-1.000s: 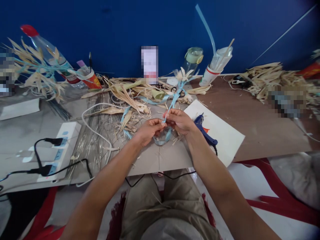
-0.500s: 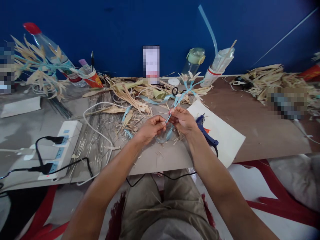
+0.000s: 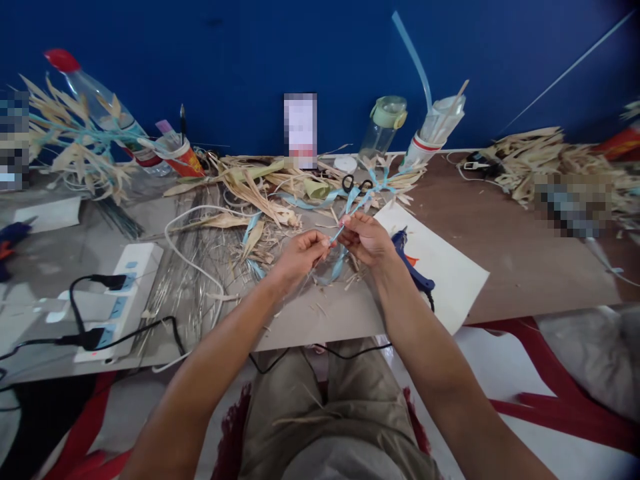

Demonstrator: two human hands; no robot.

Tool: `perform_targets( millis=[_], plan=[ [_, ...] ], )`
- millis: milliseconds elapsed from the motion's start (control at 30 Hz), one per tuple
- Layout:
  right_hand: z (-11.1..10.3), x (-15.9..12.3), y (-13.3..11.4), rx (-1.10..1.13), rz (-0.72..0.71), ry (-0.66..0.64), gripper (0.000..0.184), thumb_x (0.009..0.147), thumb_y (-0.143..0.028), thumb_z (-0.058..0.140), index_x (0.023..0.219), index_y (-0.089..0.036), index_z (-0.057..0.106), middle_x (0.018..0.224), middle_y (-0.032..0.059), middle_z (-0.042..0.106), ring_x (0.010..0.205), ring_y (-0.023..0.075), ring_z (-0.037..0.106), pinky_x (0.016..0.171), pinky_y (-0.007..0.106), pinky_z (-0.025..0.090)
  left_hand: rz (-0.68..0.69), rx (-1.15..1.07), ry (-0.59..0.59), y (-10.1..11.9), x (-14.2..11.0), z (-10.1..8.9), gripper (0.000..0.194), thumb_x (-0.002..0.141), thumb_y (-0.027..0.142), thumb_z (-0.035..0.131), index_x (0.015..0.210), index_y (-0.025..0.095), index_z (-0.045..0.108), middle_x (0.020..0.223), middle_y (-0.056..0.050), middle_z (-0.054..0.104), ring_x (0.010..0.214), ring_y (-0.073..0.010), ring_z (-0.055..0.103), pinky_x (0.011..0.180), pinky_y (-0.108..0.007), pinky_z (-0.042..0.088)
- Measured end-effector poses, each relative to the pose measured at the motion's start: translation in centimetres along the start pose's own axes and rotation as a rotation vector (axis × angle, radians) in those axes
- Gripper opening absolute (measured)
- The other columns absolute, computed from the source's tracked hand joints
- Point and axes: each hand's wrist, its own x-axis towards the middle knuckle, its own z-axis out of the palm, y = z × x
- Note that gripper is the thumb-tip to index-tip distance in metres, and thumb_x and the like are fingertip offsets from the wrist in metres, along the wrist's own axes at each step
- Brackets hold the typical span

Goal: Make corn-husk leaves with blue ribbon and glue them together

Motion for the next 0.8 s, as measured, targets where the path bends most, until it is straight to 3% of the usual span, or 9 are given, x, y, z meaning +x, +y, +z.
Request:
perform_targets(
  millis=[167, 567, 800],
  plan=[
    [-0.1, 0.0, 0.0, 0.002, 0.0, -0.031, 0.037, 0.059, -0.034, 0.077, 0.054, -0.02, 0.043, 0.04, -0.0097, 0.025, 0.04, 0.0049, 0.021, 0.042, 0.022, 0.026, -0.052, -0.036, -0.024, 0.1, 0.1, -0.3, 0.029, 0.07, 0.041, 0.067, 0.067, 0.015, 0.052, 0.056, 0.002, 0.048, 0.047, -0.005, 0.034, 0.047, -0.02, 0.024],
    [0.3, 0.4, 1.0, -0.049, -0.018, 0.066, 0.045, 0.054, -0.035, 0.081, 0.048, -0.019, 0.039, 0.038, -0.01, 0.028, 0.038, 0.0032, 0.022, 0.04, 0.021, 0.02, -0.028, 0.262, 0.007, -0.5, 0.0, -0.1, 0.022, 0.074, 0.032, 0.061, 0.062, 0.015, 0.055, 0.057, 0.0, 0.056, 0.052, -0.0073, 0.043, 0.052, -0.021, 0.03],
    [0.1, -0.3, 0.1, -0.033, 0.064, -0.206, 0.024, 0.062, -0.035, 0.075, 0.068, -0.017, 0.061, 0.044, -0.0078, 0.038, 0.044, 0.0048, 0.031, 0.046, 0.021, 0.03, 0.027, 0.19, 0.052, -0.2, 0.1, -0.2, 0.019, 0.077, 0.033, 0.058, 0.072, 0.015, 0.058, 0.054, 0.001, 0.053, 0.049, -0.0074, 0.04, 0.05, -0.022, 0.028]
  ],
)
